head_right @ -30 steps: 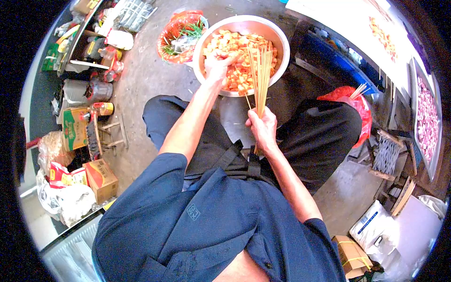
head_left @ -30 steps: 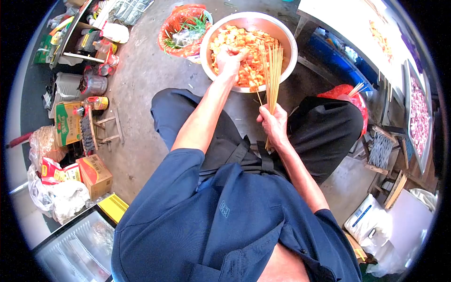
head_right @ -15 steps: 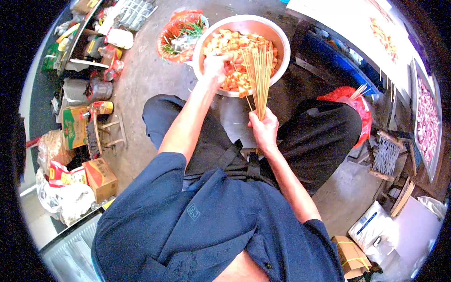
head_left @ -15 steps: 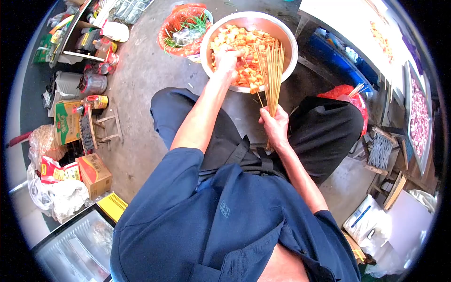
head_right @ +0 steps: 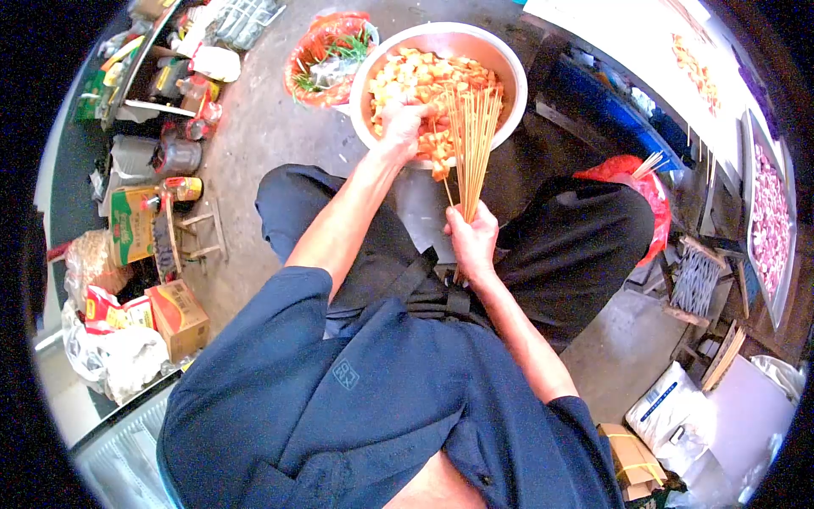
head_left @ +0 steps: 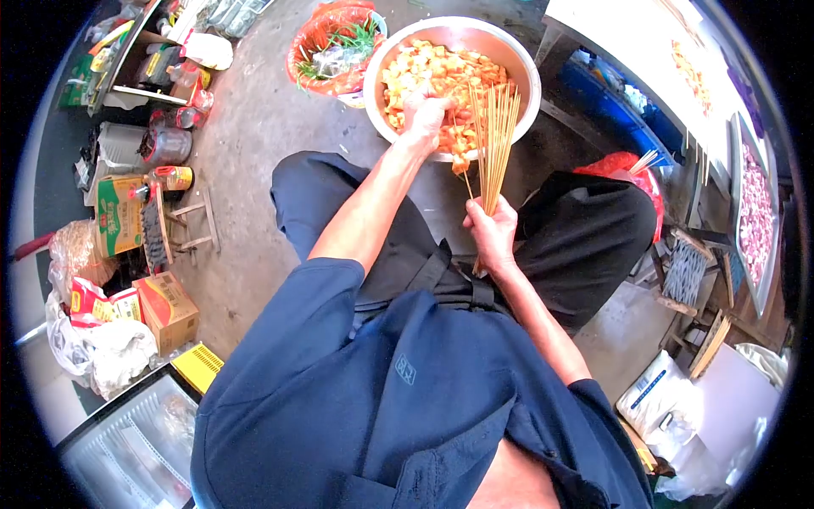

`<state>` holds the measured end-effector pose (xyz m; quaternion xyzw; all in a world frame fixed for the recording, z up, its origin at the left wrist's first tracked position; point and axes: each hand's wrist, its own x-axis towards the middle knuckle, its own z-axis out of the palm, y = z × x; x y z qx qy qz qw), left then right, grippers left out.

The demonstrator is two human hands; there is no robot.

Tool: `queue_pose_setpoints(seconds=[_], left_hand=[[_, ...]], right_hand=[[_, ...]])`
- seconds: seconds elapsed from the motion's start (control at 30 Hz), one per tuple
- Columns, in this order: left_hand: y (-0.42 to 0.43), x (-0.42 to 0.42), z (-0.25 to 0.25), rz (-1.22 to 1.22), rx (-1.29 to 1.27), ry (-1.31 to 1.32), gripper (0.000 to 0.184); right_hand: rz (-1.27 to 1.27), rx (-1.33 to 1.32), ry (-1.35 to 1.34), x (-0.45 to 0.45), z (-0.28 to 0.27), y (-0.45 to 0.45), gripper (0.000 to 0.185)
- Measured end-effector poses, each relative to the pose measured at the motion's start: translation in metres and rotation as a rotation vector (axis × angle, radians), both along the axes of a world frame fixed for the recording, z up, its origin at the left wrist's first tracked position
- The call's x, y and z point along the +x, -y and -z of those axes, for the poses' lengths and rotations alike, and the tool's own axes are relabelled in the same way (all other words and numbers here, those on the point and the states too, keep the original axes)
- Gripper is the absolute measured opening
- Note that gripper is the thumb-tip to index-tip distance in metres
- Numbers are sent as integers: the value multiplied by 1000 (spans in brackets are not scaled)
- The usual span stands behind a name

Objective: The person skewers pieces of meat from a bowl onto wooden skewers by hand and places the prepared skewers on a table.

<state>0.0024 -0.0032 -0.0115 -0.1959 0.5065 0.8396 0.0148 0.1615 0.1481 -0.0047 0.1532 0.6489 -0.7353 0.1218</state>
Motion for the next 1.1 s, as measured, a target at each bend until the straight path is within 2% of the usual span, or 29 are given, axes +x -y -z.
queue_pose_setpoints(seconds=[0.1, 0.2, 0.3, 0.37, 0.47, 0.53, 0.67, 0.8, 0.83, 0.93, 1.0, 1.03, 1.1], left_hand=[[-2, 1, -1, 28, -52, 43, 18], [-3, 8, -9, 13, -2, -25, 14], [-5, 12, -13, -3, -32, -26, 15], [-5, 15, -17, 35, -142, 66, 16], [-6, 10, 1, 17, -152, 3, 18], [-8, 6, -5, -63, -9, -35, 17], [0, 2, 12, 2, -24, -58, 17], [-5, 4, -8, 101, 23, -26, 23], [-4, 9, -13, 156, -37, -5, 28], [-4, 9, -16, 275, -184, 92, 27], [-5, 7, -21, 272, -181, 47, 26], [-3, 4, -24, 319, -190, 107, 32], [-4, 2, -27, 201, -88, 93, 38]], right_hand=[[-13, -82, 148, 1, -10, -1, 8], [14, -171, 249, 2, -21, 2, 7], [19, -270, 237, 4, -20, 2, 7], [50, -252, 216, 1, -20, 4, 7], [91, -220, 158, -9, -27, 6, 8], [48, -149, 120, -18, -25, 5, 7], [29, -153, 133, -24, -21, 6, 8], [36, -174, 138, -33, -24, -3, 10], [39, -185, 139, -35, -25, -4, 10], [30, -227, 132, -31, -19, -5, 14], [33, -242, 89, -30, -19, -4, 18], [36, -244, 93, -32, -19, -4, 19], [49, -265, 88, -36, -17, -2, 20]])
